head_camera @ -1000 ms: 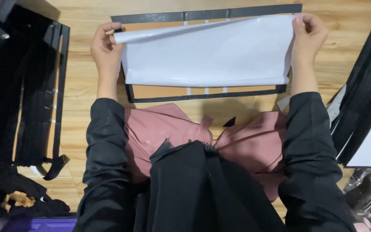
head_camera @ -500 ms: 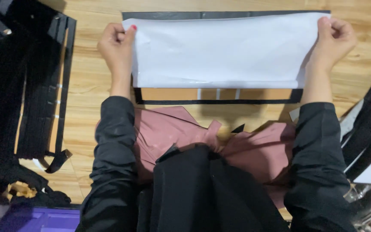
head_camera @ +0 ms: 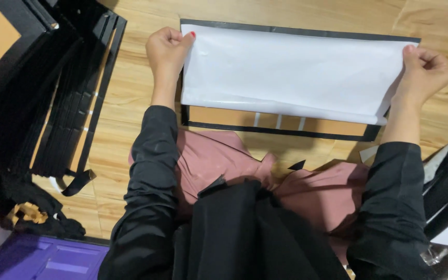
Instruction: The person sits on the floor and assembles a picture frame by placing a white sheet into a black frame. They smooth the sheet with their hands and then wipe the surface with a cloth. The person repeats this process with another frame.
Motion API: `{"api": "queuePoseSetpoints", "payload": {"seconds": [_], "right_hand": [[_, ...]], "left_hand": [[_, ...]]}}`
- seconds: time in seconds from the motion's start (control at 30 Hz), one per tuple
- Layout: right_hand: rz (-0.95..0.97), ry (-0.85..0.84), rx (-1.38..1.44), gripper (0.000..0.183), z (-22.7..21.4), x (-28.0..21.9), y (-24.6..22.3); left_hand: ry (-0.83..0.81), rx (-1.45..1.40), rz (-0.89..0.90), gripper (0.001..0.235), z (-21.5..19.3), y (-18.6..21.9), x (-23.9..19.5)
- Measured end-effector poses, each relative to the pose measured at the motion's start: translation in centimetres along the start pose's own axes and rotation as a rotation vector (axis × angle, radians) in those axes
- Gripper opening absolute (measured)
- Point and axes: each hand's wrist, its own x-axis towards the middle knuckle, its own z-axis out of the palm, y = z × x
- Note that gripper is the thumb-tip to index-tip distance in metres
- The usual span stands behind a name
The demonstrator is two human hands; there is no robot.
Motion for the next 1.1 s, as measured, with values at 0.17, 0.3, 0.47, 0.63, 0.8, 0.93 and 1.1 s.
{"api": "queuePoseSetpoints", "payload": {"seconds": [0.17,0.3,0.47,0.63,0.8,0.93,1.1], "right_hand": [[-0.145,0.054,-0.176,0.012,-0.2,0.0,0.9],[0.069,0.033,-0.039,0.014,0.1,-0.6,-2.1],[0.131,0.031,-0.003,0.02,0.5,-0.5,-2.1],[0.084,-0.013,-0.066,0.019,0.0,-0.4,-0.8],[0.097,-0.01,-0.005,0.019,-0.1,0.1,0.5],[0.113,0.005,-0.04,0.014,0.0,0.2,-0.4],[0.092,-0.019,-0.11,0.019,-0.1,0.2,-1.1]], "left_hand": [[0.056,0.241,0.021,0.028,1.7,-4.5,2.6],[0.006,0.103,-0.003,0.029,-0.1,-0.2,0.1],[-0.04,0.043,0.021,0.031,-0.6,0.2,-0.3],[-0.027,0.053,-0.025,0.033,-0.5,0.8,-0.6],[0.003,0.112,-0.053,0.032,-0.5,1.4,-0.7],[-0.01,0.147,-0.09,0.03,-0.6,2.0,-0.9],[-0.039,0.137,-0.102,0.03,-0.6,1.5,-0.4]]}}
